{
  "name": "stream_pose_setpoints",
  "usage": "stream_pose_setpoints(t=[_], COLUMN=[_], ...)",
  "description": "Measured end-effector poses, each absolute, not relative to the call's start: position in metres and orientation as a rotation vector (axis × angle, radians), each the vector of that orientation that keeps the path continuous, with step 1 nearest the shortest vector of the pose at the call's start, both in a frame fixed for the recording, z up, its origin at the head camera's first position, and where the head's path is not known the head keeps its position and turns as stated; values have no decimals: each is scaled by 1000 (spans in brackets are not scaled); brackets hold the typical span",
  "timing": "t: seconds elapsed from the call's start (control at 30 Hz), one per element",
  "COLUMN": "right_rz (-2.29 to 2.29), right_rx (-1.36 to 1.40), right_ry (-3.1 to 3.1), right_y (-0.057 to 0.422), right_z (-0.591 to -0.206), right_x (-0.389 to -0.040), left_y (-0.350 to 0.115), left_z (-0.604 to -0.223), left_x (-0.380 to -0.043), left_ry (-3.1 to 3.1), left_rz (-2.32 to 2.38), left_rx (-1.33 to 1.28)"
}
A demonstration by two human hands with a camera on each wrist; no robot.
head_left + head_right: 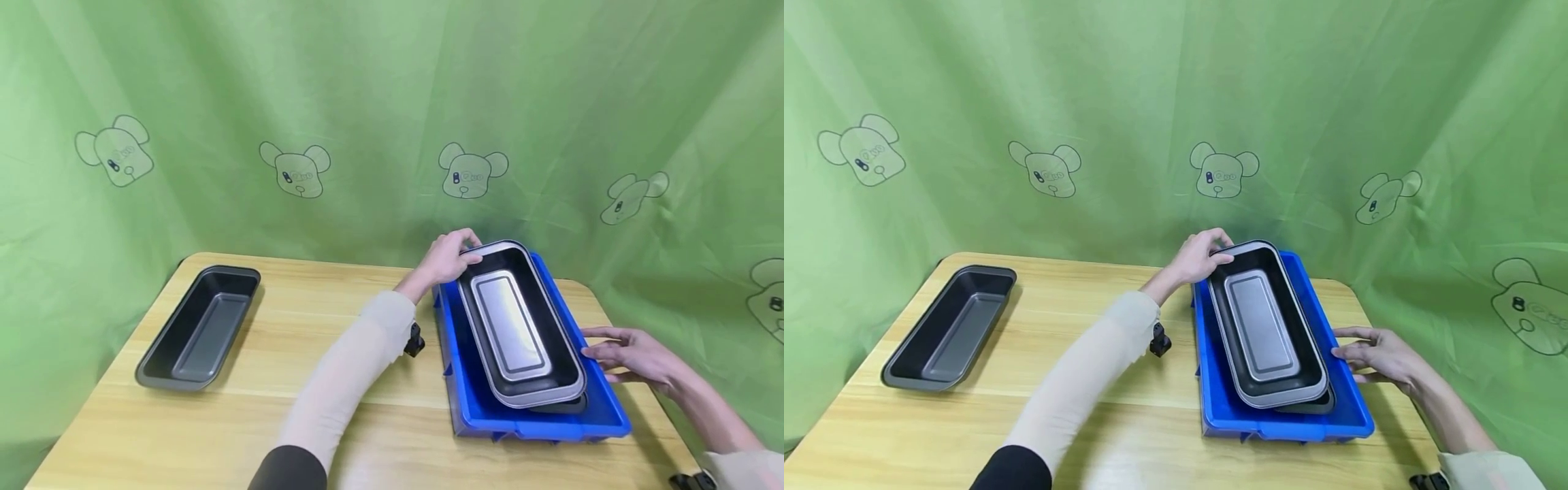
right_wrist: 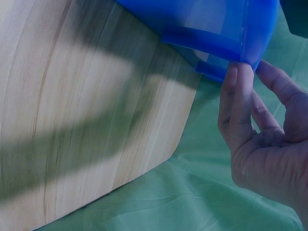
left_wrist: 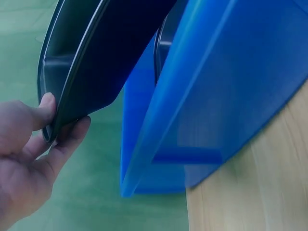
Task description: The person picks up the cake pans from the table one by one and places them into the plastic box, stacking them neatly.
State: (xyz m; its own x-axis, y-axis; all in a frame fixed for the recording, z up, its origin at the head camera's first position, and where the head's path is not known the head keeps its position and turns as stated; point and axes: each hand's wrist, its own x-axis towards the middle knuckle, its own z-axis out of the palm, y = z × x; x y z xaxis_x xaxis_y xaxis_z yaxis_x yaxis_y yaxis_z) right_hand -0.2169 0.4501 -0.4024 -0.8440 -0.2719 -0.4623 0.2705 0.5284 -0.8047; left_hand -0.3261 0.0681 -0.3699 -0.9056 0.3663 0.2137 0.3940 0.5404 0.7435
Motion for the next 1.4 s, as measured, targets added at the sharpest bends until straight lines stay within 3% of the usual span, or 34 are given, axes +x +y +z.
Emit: stream_pose_setpoints(t=[0.97, 1.4], right_rz=[-1289, -1304], right_rx=[3, 7], right_ry=[2237, 2223], right_y=[451, 450], right_z=[-404, -402], right_x=[-218, -218], left_y=[117, 116], left_z=[-384, -393], left_x=[-336, -342], left_ry=[-2900, -2889], left_rz=[-990, -1202], left_rx=[-678, -741])
